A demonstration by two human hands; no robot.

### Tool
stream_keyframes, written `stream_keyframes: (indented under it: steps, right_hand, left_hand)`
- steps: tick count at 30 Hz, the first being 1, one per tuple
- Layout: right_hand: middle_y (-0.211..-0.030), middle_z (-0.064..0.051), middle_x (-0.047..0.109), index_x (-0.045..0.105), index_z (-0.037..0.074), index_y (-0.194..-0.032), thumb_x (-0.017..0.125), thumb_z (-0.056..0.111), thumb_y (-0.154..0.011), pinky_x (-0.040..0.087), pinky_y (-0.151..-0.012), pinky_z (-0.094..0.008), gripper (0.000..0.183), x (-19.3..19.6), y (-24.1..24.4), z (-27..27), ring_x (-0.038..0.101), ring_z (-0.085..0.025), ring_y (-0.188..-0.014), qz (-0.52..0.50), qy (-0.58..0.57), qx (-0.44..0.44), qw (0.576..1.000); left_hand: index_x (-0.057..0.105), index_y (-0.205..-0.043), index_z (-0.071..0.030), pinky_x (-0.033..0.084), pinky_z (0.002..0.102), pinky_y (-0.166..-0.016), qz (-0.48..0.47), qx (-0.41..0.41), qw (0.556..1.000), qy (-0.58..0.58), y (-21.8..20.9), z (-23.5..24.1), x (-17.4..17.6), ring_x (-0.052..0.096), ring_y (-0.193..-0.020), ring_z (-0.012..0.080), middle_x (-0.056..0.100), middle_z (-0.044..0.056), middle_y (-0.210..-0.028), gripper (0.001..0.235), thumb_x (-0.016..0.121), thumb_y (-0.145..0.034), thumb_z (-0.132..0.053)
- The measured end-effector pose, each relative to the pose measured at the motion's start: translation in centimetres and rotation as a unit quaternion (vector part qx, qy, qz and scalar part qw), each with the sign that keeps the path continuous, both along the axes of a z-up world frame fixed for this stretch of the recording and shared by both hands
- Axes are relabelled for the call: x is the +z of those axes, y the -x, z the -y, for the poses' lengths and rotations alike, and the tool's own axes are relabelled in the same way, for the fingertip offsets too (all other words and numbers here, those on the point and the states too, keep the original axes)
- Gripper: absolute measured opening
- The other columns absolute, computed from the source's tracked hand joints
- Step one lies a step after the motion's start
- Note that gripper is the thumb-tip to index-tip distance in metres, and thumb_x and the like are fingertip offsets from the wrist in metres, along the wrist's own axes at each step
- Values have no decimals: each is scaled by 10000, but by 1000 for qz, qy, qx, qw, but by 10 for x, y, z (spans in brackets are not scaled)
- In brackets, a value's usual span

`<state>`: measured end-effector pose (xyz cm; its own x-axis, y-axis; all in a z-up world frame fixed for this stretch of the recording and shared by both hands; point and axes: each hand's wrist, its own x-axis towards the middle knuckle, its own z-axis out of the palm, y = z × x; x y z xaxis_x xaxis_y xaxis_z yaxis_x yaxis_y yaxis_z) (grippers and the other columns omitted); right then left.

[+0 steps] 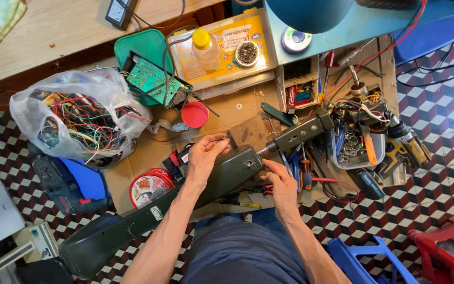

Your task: The person assembles a long green plastic housing by drilling holes, inserting screws, and tightening them with a screwdriver. They handle a power drill, a screwdriver, screws, and the housing parts on a cluttered workbench.

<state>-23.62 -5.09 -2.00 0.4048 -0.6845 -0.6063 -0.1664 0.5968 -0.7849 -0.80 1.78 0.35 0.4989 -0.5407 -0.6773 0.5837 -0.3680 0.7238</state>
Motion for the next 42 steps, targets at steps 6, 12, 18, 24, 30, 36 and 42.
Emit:
stream_keyframes:
  steps: [6, 12, 18, 24, 30, 36, 42]
  right_hand:
    - [-1359, -79, 612, 684, 12, -1298, 507, 26, -977, 553, -917, -280, 367, 24, -3, 1, 631, -151, -1059, -14, 31, 35, 999]
    - [-1330, -51, 640, 684, 53, -1305, 520, 97, -997, 528, -813, -242, 352, 35, -4, 7, 677, -134, -1001, -47, 10, 50, 998]
    - [-1254, -48, 664, 689, 51, -1287, 534, 125, -1006, 486, -688, -235, 329, 36, -4, 6, 696, -125, -972, -60, -10, 30, 998]
    - [-1326, -97, 638, 674, 9, -1282, 513, 57, -1014, 573, -878, -267, 316, 40, -5, 6, 689, -163, -999, -41, 86, 61, 994]
    - [-1297, -114, 670, 685, 5, -1255, 525, 38, -990, 590, -873, -281, 311, 45, -5, 12, 716, -168, -996, -62, 117, 92, 987]
    - [-1300, -108, 681, 692, 15, -1255, 545, 44, -982, 586, -868, -288, 311, 53, -9, 17, 724, -175, -987, -96, 128, 118, 980]
    - [-1316, -107, 663, 681, 31, -1273, 537, 43, -973, 602, -882, -282, 334, 53, -11, 13, 728, -172, -1002, -111, 119, 116, 980]
  left_hand:
    - [688, -1201, 18, 564, 225, -817, 14, -6, 1000, -17, 11, -2, 1, 702, -860, 95, 759, 81, -1031, 310, 715, -937, -143]
    - [662, -1246, 19, 567, 229, -833, 26, -12, 999, -35, 13, 1, 0, 705, -873, 102, 758, 96, -1065, 353, 705, -945, -160]
    - [655, -1275, 21, 567, 230, -850, 23, -23, 999, -39, 11, -2, 2, 706, -894, 100, 759, 90, -1089, 382, 689, -952, -178]
    - [673, -1256, 27, 580, 233, -829, 38, -41, 996, -64, 1, 1, -6, 723, -893, 114, 756, 103, -1062, 373, 694, -945, -178]
    - [716, -1175, 35, 589, 240, -752, 105, -115, 985, -79, -15, 15, -37, 725, -815, 108, 788, 95, -967, 324, 708, -928, -174]
    - [791, -1094, -84, 586, 346, -674, 373, -205, 894, -141, -28, 47, -75, 748, -732, 225, 770, 148, -842, 230, 713, -911, -199]
    - [794, -1081, -145, 574, 413, -692, 407, -245, 858, -197, -25, 75, -118, 743, -748, 326, 746, 188, -821, 229, 705, -894, -242]
